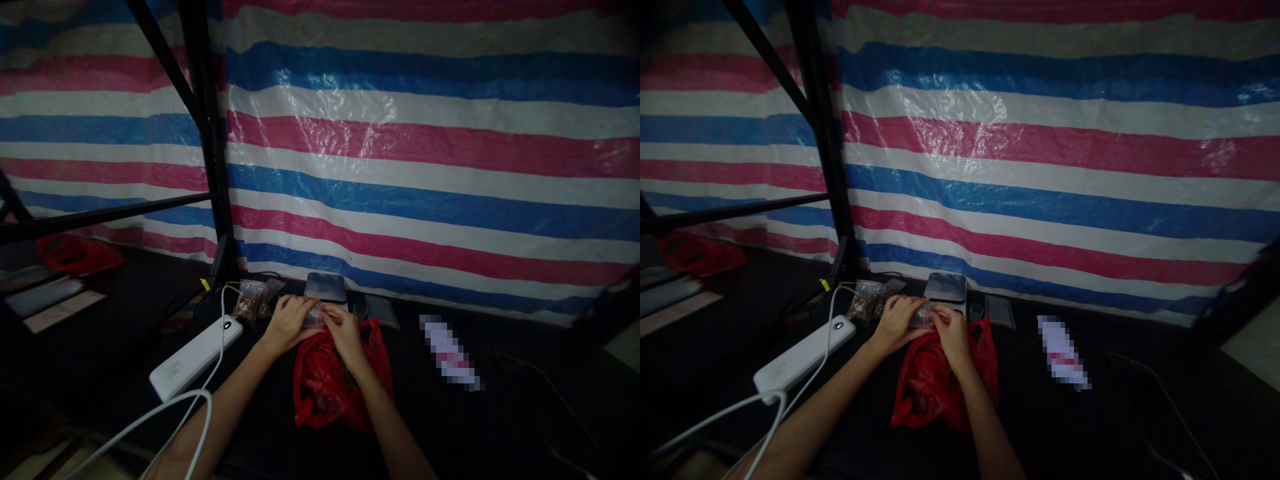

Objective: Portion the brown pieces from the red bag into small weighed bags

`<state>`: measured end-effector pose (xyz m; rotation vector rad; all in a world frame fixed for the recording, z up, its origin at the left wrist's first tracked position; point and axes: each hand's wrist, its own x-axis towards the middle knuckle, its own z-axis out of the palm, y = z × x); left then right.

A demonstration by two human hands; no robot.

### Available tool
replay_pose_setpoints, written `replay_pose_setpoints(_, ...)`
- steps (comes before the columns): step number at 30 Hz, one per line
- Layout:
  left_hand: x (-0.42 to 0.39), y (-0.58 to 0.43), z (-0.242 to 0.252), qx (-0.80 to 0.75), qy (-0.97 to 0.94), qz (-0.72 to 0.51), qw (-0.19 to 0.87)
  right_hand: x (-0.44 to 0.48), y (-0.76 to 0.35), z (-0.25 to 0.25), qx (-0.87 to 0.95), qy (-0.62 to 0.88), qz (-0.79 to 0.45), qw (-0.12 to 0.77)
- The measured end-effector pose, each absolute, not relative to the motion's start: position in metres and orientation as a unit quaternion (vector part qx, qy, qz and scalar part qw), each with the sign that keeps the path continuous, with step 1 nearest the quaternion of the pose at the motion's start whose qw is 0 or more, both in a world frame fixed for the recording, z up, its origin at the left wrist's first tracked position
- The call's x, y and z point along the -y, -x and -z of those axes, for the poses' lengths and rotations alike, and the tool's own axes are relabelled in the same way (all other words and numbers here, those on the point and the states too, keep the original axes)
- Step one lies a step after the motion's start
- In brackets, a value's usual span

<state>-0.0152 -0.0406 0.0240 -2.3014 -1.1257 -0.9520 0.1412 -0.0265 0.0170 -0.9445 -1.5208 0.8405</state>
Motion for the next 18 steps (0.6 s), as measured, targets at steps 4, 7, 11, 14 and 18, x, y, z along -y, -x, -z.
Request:
replay_pose_setpoints(4, 0.040, 0.015, -0.025, 0.402, 0.827, 0.342, 0.196, 0.024, -0.143, -0.013, 0.653, 0.402, -0.343, 0.543)
replay_pose_setpoints(7, 0.039, 0.013, -0.023, 0.410, 0.818, 0.362, 0.179, 0.024, -0.142, -0.012, 0.657, 0.404, -0.330, 0.544)
replay_pose_setpoints(11, 0.038, 0.009, -0.021, 0.423, 0.808, 0.381, 0.149, 0.025, -0.151, -0.021, 0.668, 0.418, -0.293, 0.541)
replay_pose_setpoints(14, 0.038, 0.007, -0.022, 0.439, 0.797, 0.396, 0.124, 0.024, -0.174, -0.034, 0.670, 0.481, -0.177, 0.537)
replay_pose_setpoints(18, 0.035, 0.010, -0.021, 0.459, 0.789, 0.401, 0.082, 0.018, -0.213, -0.039, 0.651, 0.604, -0.040, 0.457)
